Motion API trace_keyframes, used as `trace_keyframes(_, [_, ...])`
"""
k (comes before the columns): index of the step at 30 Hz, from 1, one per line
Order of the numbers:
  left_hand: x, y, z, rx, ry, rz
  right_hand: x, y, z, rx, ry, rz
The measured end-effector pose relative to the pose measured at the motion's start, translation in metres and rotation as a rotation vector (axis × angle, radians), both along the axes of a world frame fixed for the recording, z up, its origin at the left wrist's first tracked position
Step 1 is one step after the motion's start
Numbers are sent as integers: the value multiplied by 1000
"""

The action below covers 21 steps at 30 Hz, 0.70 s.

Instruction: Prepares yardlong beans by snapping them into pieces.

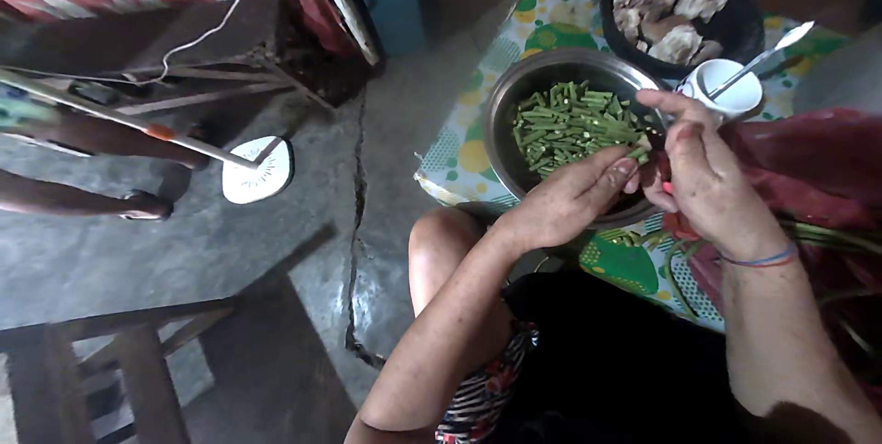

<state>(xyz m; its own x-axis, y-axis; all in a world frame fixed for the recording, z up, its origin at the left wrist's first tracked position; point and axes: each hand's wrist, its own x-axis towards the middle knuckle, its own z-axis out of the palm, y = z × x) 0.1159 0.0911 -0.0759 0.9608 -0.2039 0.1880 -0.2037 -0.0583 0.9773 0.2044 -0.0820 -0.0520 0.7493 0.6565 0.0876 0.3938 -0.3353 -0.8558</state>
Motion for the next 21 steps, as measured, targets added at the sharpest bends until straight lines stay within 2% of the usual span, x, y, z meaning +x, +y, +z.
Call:
trace_keyframes(4, [1,-3,-2,19,-2,9,-10,-2,0,153,-31,33])
trace_keyframes(11, [-2,0,1,6,89,-34,6,-7,16,234,-12,-186])
trace_keyframes(14, [-1,-1,1,-130,169,-58,4,-11,13,105,-207,-181])
trace_keyframes(21, [-3,2,3,-518,292,-226,-26,-2,-8,-14,-615,-37])
